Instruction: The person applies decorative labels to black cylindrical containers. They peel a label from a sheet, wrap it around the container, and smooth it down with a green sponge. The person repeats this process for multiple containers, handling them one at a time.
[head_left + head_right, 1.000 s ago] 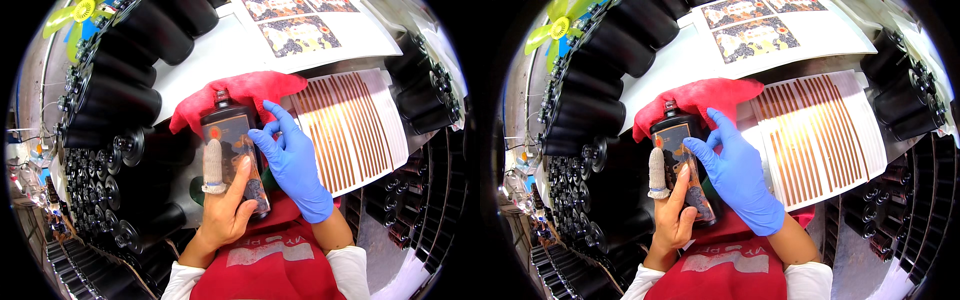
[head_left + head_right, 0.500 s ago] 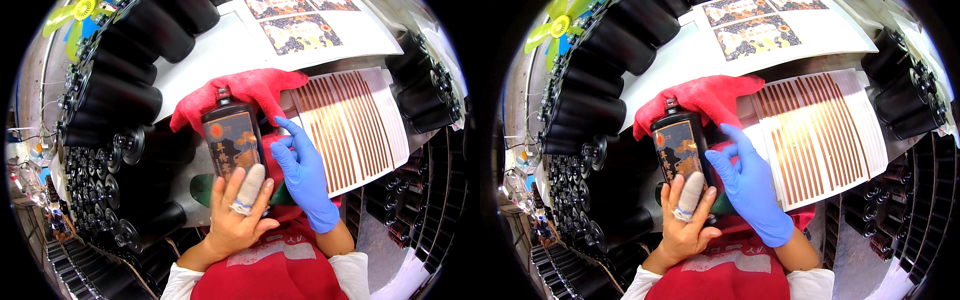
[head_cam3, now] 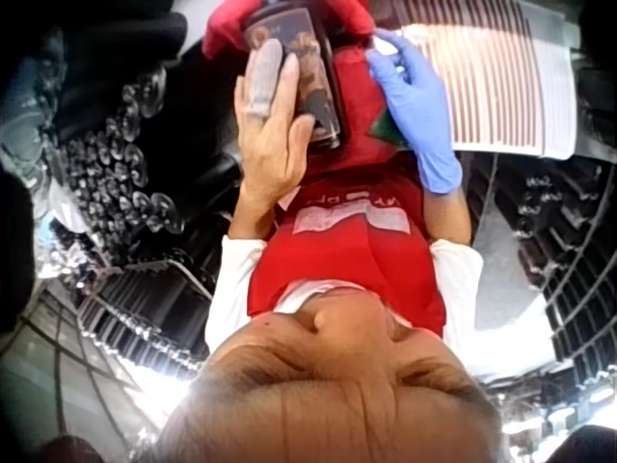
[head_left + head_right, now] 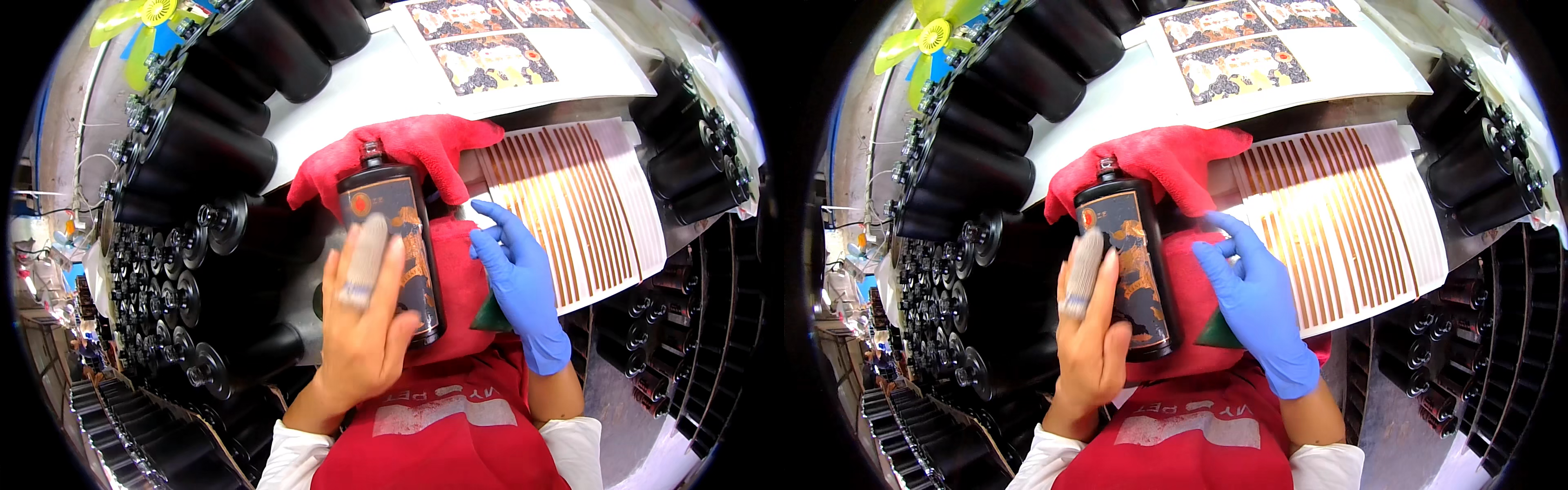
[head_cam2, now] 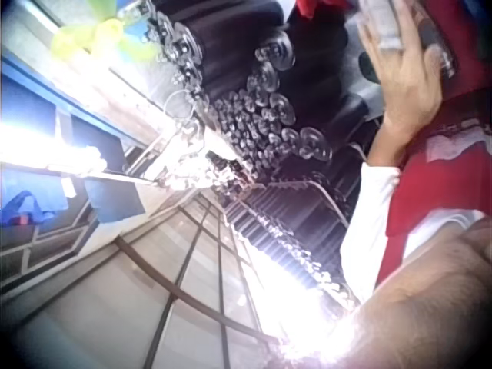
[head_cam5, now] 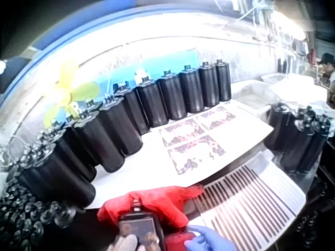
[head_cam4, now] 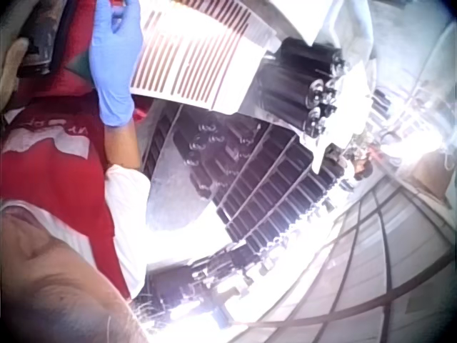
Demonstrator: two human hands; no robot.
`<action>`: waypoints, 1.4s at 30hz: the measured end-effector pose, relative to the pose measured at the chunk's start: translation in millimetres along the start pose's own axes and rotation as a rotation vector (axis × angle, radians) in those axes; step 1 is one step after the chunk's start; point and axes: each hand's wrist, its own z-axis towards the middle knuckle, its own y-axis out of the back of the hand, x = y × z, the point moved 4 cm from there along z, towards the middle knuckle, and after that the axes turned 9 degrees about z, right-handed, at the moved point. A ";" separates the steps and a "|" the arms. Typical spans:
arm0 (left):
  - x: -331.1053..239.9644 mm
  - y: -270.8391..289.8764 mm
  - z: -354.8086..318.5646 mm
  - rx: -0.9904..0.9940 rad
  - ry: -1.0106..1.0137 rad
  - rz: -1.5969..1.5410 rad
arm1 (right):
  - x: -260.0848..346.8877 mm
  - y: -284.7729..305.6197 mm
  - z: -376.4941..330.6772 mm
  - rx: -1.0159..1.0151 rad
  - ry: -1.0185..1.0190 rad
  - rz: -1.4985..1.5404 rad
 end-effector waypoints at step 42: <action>27.0 -9.8 21.5 0.013 0.235 -0.381 | -9.3 -53.6 38.0 0.432 -0.263 0.161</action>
